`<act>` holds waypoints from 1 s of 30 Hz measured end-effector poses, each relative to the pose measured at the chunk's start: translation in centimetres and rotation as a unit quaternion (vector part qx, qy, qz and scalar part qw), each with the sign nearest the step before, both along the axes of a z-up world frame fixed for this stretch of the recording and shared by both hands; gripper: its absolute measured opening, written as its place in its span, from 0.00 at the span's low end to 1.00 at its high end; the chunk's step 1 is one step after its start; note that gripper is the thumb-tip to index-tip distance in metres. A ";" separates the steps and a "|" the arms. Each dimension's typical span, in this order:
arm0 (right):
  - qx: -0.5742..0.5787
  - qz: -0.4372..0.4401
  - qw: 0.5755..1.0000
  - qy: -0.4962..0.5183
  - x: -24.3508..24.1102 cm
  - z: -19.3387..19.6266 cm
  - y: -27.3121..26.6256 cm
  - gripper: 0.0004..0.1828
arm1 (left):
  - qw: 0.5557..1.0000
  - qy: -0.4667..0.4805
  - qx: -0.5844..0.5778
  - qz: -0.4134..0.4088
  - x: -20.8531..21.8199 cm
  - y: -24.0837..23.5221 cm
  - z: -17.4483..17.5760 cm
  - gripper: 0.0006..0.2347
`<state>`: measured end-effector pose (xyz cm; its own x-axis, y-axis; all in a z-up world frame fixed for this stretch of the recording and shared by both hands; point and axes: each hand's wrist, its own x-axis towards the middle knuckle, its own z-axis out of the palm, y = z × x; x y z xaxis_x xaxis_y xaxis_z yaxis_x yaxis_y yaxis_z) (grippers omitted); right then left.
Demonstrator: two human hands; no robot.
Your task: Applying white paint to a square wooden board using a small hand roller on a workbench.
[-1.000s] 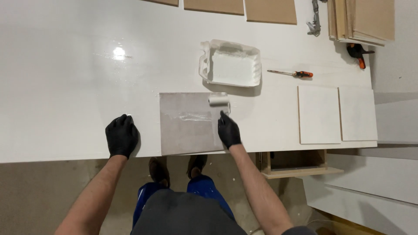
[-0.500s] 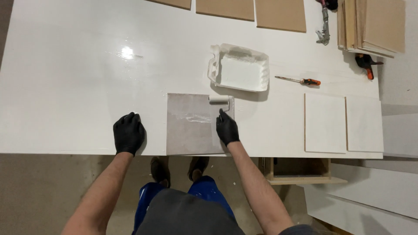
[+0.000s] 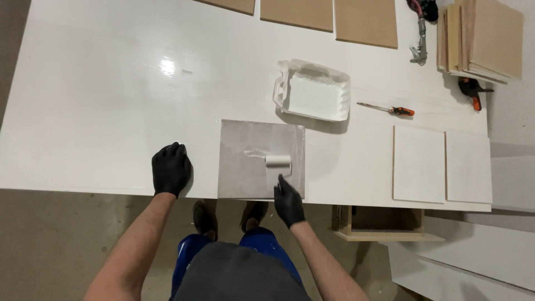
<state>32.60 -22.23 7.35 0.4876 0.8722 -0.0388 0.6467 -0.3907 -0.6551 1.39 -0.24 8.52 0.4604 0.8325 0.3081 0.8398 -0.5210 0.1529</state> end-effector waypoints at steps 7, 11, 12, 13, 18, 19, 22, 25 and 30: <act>-0.044 -0.015 0.998 0.032 1.0 -0.7 7.1 0.24 | 1.000 -0.002 0.006 -0.006 -0.6 -0.1 -2.4 0.07; -0.087 0.015 0.996 0.023 -4.9 4.0 -2.1 0.28 | 1.000 0.002 0.004 0.002 -0.4 -0.4 -0.2 0.09; -0.087 0.017 0.996 0.023 -5.1 2.5 -4.3 0.28 | 1.000 0.002 0.005 0.004 -0.3 -0.3 -0.5 0.09; -0.074 0.061 0.995 0.007 -5.3 1.1 -6.6 0.27 | 0.998 -0.046 0.029 0.000 -0.1 -0.2 -0.8 0.08; -0.081 0.038 0.994 0.058 -4.0 2.5 0.2 0.28 | 1.000 0.000 -0.013 0.013 -0.6 0.0 -3.6 0.08; -0.058 0.033 0.997 0.039 -3.2 1.0 3.0 0.27 | 1.000 -0.003 -0.011 0.013 -0.7 0.0 -3.5 0.08; -0.052 0.014 0.992 0.111 -3.0 4.3 9.4 0.27 | 1.000 -0.006 -0.007 0.011 -0.8 0.1 -4.2 0.09; -0.090 -0.008 0.984 0.151 -3.5 4.1 8.9 0.28 | 1.000 -0.002 -0.005 0.008 -1.0 -0.2 -4.6 0.09; -0.065 -0.042 0.942 0.326 -7.3 4.4 -1.9 0.36 | 1.000 -0.001 -0.006 0.024 -1.0 0.1 -5.4 0.11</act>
